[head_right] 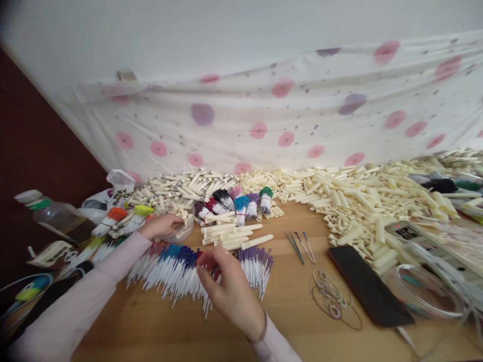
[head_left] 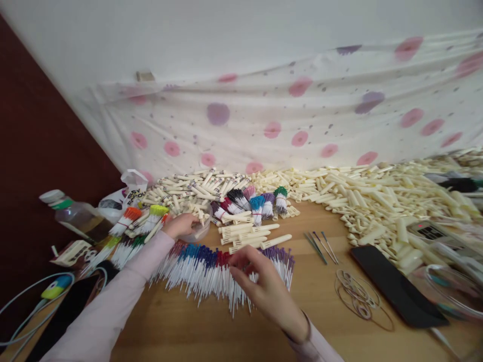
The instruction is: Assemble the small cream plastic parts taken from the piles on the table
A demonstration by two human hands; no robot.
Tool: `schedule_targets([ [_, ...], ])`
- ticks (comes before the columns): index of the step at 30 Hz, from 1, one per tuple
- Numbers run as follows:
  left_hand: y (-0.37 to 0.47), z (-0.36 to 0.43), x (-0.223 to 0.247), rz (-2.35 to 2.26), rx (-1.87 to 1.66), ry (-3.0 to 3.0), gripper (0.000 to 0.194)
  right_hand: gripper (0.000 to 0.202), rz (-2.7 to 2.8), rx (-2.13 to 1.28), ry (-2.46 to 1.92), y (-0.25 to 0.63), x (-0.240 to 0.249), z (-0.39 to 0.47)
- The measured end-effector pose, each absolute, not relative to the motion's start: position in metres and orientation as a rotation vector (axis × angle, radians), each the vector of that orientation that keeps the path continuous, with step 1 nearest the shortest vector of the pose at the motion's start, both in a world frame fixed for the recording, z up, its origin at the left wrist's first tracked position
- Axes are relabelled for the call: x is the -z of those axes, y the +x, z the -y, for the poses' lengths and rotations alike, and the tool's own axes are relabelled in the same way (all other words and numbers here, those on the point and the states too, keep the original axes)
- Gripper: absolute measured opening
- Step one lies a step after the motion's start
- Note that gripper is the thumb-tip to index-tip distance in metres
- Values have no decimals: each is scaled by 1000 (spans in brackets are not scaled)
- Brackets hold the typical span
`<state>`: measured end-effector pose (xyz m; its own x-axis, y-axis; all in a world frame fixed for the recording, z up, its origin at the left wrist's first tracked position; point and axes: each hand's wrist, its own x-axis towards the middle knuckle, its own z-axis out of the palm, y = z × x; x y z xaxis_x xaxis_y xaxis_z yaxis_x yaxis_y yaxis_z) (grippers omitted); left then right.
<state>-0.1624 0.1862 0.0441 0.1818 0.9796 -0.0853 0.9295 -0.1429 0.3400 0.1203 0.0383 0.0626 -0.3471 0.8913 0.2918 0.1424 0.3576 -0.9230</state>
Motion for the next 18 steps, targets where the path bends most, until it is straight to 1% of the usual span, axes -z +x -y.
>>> schedule_targets([
  [4,-160,-191,-47,-1699,-24,2128,32,31,2187,-664,-905,75,-52,-75],
  [6,-160,-190,-47,-1673,18,2110,33,45,2344,-499,-999,56,-47,-90],
  [8,-161,-189,-45,-1655,42,2091,33,52,2418,-398,-1113,39,-42,-103],
  [10,-161,-191,-42,-1642,54,2074,32,47,2427,-359,-1193,27,-38,-113],
  [16,-160,-203,-33,-1576,51,2027,32,20,2420,-285,-1335,16,-34,-133],
  [18,-159,-205,-28,-1539,32,2026,31,16,2424,-262,-1363,17,-36,-137],
])
